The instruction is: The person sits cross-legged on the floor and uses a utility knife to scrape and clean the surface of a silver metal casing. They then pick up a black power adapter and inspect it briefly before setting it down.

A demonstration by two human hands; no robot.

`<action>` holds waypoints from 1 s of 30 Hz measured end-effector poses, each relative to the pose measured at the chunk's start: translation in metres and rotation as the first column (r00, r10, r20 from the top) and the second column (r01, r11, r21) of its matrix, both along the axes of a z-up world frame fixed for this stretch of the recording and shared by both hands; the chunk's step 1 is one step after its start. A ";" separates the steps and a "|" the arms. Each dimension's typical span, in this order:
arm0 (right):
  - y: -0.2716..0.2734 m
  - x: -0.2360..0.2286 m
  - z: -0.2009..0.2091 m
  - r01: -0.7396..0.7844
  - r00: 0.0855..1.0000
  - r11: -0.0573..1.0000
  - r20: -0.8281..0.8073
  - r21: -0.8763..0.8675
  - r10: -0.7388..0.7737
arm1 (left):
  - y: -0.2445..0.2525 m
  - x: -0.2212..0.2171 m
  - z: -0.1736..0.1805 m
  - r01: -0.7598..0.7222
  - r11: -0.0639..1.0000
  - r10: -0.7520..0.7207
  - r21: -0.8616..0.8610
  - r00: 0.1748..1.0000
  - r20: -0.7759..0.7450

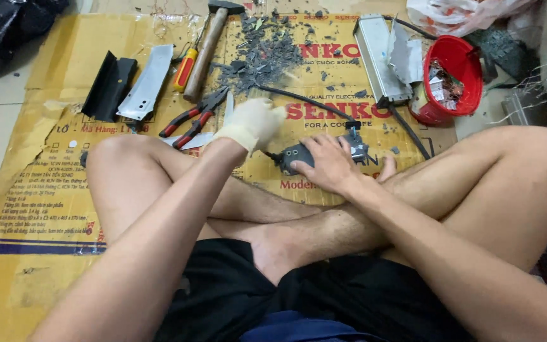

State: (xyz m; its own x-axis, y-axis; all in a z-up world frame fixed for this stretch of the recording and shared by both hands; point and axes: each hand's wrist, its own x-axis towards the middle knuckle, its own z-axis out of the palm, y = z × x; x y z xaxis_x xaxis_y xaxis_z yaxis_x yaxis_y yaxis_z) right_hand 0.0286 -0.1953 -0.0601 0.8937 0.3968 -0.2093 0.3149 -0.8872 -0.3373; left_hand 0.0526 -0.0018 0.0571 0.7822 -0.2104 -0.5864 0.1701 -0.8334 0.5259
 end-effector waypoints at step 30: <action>0.029 0.040 -0.032 -0.288 0.859 0.951 0.407 -0.116 0.310 | 0.016 -0.061 -0.062 -0.122 0.956 0.070 0.267 0.978 0.199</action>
